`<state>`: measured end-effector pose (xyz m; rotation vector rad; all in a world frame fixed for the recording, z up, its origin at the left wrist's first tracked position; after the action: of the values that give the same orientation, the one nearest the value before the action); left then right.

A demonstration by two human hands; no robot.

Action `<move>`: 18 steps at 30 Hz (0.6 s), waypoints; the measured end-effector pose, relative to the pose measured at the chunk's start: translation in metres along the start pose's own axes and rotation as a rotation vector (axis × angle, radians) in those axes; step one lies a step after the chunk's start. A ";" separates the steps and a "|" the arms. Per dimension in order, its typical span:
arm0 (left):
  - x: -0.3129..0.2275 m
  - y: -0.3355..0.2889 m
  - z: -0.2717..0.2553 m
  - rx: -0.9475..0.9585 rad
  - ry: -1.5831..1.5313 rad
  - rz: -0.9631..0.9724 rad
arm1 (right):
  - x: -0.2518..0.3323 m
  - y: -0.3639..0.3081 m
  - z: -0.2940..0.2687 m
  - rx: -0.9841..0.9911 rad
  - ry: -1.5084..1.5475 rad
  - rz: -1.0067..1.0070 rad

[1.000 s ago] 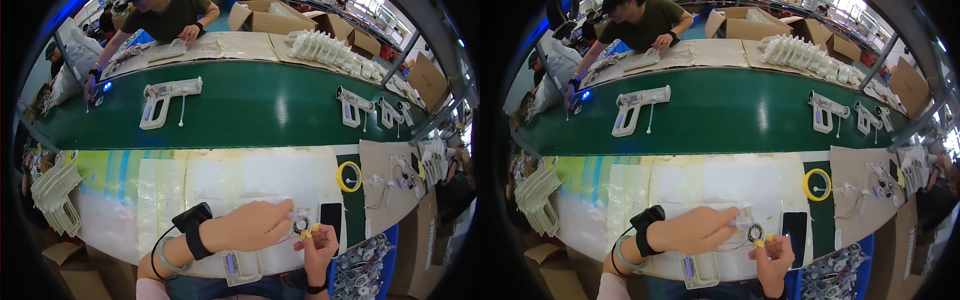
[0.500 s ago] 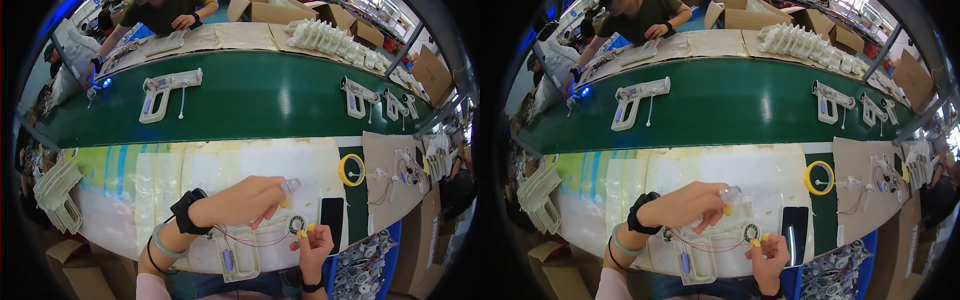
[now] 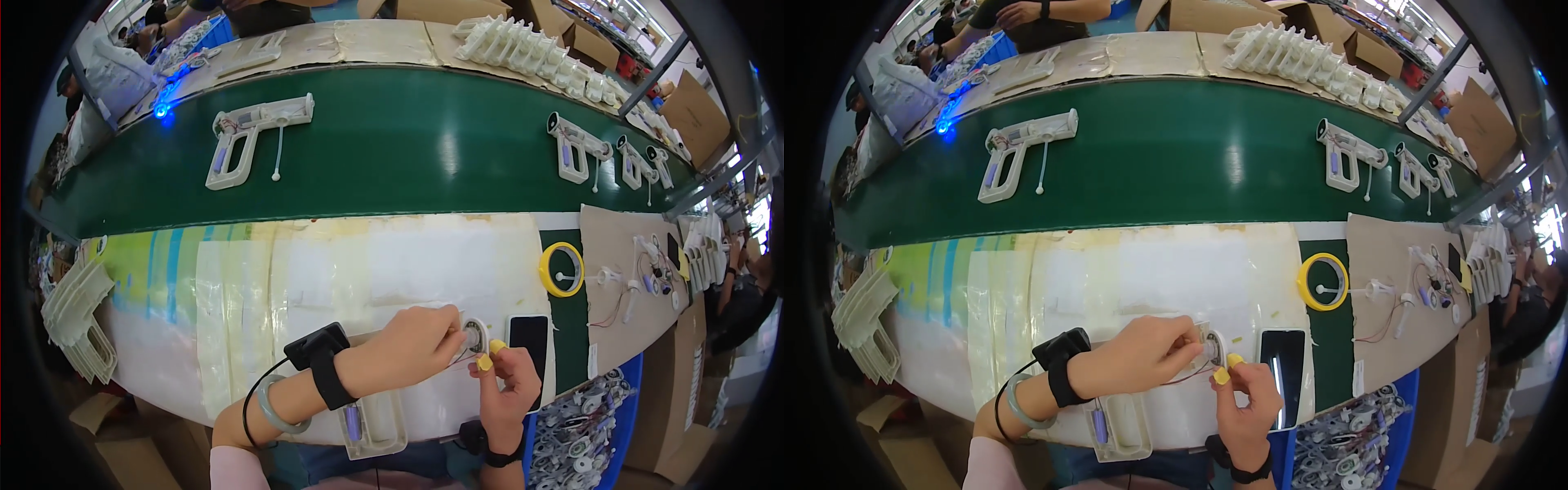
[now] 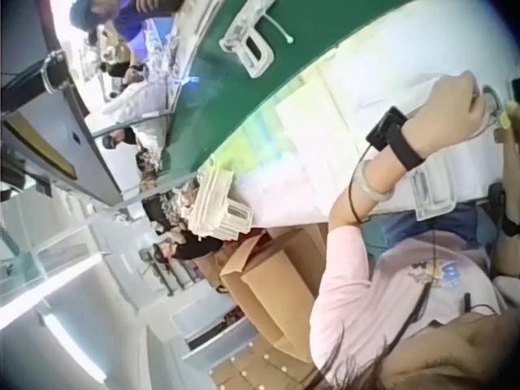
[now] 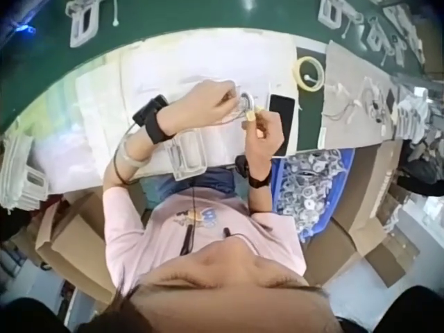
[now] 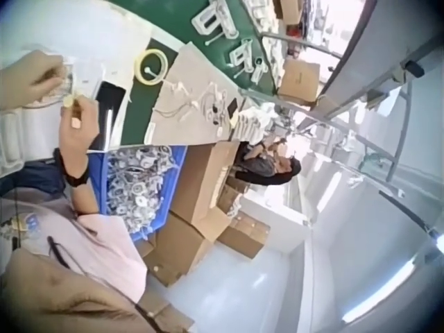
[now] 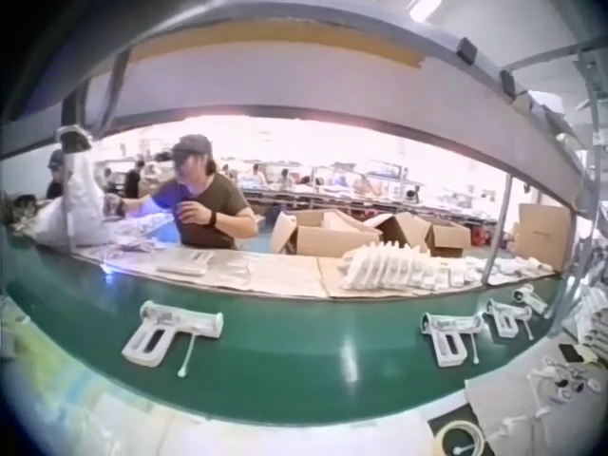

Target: The person assembles a toy gun by placing a battery, motor, and circuit board into the plastic housing. They route a tube through the shell, secure components with tape, and fit the housing halves together before placing it on the conveyor belt.

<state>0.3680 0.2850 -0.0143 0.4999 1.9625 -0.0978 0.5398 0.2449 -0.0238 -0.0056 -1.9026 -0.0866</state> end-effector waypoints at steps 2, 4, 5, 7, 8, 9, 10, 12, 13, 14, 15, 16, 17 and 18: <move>0.005 0.000 0.005 -0.025 0.046 0.009 | 0.000 0.003 -0.002 0.044 -0.090 -0.089; 0.006 0.000 0.009 -0.052 0.092 0.015 | 0.003 0.005 -0.002 0.059 -0.150 -0.110; 0.005 -0.001 0.009 -0.086 0.143 0.049 | 0.004 0.008 -0.003 0.034 -0.154 -0.099; 0.002 -0.002 0.009 -0.127 0.186 0.076 | 0.005 0.010 -0.003 0.078 -0.213 -0.124; -0.003 -0.003 0.007 -0.156 0.309 0.076 | 0.003 0.011 -0.002 0.086 -0.221 -0.121; -0.006 -0.003 0.006 -0.183 0.433 0.077 | 0.002 0.012 -0.002 0.078 -0.217 -0.121; -0.006 -0.004 0.007 -0.187 0.429 0.070 | 0.002 0.012 0.000 0.071 -0.209 -0.122; -0.007 -0.008 0.004 -0.297 0.536 0.034 | 0.005 0.014 0.003 0.066 -0.218 -0.145; -0.004 -0.008 0.004 -0.298 0.533 0.032 | 0.007 0.015 0.003 0.053 -0.223 -0.168; 0.002 -0.008 0.003 -0.282 0.410 0.022 | 0.008 0.017 0.004 0.053 -0.226 -0.167; 0.007 -0.007 0.003 -0.264 0.287 0.013 | 0.010 0.019 0.005 0.069 -0.240 -0.175; 0.008 -0.007 0.001 -0.264 0.285 0.013 | 0.012 0.021 0.006 0.085 -0.253 -0.182; 0.012 -0.006 -0.001 -0.269 0.147 -0.026 | 0.013 0.024 0.007 0.084 -0.256 -0.181; 0.015 -0.007 -0.002 -0.274 0.010 -0.065 | 0.013 0.027 0.008 0.113 -0.262 -0.181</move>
<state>0.3586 0.2841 -0.0284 0.2579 1.9635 0.1314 0.5289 0.2720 -0.0129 0.2432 -2.1645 -0.1051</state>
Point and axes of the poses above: each hand's wrist, its own y-axis towards the middle knuckle, its own z-axis out of the palm, x = y × z, the point moved 5 cm from there along y, towards the middle knuckle, and after that the axes turned 10 degrees about z, right-handed, at the moved point
